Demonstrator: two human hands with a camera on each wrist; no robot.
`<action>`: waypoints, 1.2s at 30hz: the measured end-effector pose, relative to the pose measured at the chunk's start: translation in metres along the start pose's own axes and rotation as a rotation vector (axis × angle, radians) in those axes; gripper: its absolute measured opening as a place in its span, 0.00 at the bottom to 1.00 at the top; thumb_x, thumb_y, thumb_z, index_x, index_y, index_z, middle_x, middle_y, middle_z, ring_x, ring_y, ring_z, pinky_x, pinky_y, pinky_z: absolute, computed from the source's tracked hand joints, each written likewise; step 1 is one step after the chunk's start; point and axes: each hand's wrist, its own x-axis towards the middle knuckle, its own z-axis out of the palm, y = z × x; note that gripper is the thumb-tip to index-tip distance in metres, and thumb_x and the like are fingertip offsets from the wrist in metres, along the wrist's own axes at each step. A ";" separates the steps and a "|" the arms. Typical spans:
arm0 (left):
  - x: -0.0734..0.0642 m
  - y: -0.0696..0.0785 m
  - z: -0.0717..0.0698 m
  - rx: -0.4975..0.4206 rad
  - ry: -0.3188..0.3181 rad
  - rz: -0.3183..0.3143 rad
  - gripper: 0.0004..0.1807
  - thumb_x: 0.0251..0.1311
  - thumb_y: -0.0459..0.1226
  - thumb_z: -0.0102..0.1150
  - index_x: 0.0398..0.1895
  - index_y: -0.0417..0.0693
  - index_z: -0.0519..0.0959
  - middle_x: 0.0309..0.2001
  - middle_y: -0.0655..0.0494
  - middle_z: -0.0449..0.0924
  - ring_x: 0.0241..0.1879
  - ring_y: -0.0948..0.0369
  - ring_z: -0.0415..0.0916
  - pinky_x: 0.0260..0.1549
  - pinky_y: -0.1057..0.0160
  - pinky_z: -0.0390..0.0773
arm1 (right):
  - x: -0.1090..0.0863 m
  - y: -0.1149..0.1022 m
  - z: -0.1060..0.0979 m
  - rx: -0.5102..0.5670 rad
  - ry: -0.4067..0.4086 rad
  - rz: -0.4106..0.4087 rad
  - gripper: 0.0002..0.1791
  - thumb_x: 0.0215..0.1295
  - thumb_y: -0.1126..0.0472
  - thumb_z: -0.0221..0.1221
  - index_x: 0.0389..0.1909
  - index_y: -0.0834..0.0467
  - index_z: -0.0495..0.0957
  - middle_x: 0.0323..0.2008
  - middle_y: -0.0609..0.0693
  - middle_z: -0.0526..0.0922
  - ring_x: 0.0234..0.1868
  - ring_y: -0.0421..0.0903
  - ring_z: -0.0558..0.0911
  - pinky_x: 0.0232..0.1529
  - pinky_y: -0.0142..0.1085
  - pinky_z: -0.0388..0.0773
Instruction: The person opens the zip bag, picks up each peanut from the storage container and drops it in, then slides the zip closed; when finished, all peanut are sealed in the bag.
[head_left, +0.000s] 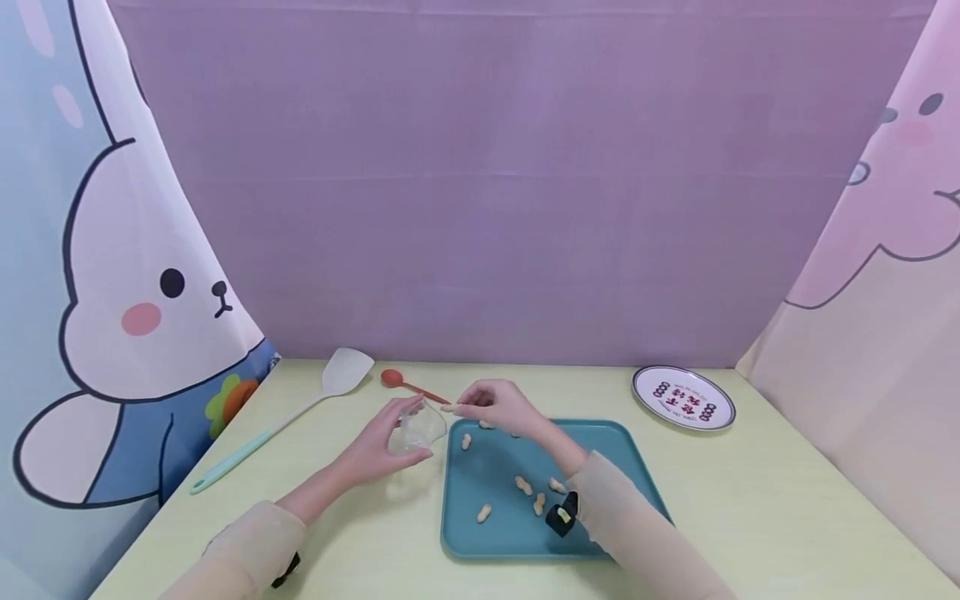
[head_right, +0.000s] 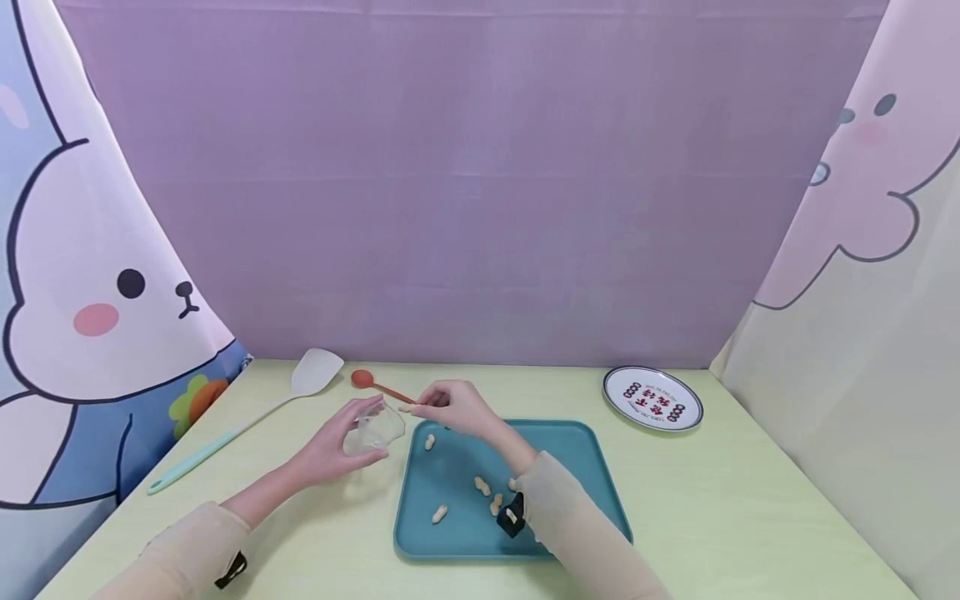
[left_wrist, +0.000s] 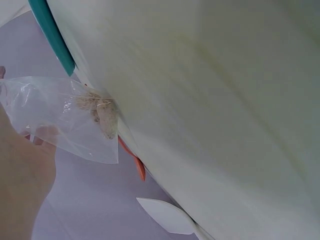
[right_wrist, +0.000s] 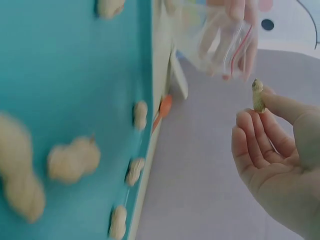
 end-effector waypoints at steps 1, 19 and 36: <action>0.000 0.000 0.000 -0.002 -0.001 0.003 0.43 0.47 0.43 0.72 0.66 0.44 0.62 0.57 0.50 0.71 0.57 0.55 0.70 0.52 0.53 0.77 | 0.001 -0.002 0.003 -0.010 0.001 -0.006 0.10 0.62 0.55 0.61 0.38 0.56 0.82 0.31 0.49 0.83 0.31 0.49 0.81 0.29 0.30 0.77; -0.001 0.001 0.000 0.014 0.005 0.029 0.42 0.47 0.43 0.71 0.66 0.44 0.62 0.57 0.50 0.71 0.56 0.56 0.71 0.49 0.54 0.78 | 0.010 -0.016 0.026 -0.003 -0.012 0.001 0.10 0.61 0.55 0.61 0.39 0.56 0.82 0.31 0.47 0.84 0.31 0.40 0.79 0.31 0.28 0.77; -0.001 -0.001 0.000 -0.011 -0.004 0.020 0.43 0.48 0.44 0.71 0.67 0.46 0.61 0.57 0.50 0.71 0.57 0.55 0.70 0.51 0.52 0.77 | -0.003 -0.015 0.010 -0.005 -0.002 0.002 0.10 0.61 0.55 0.61 0.40 0.55 0.82 0.33 0.47 0.84 0.32 0.43 0.81 0.33 0.29 0.78</action>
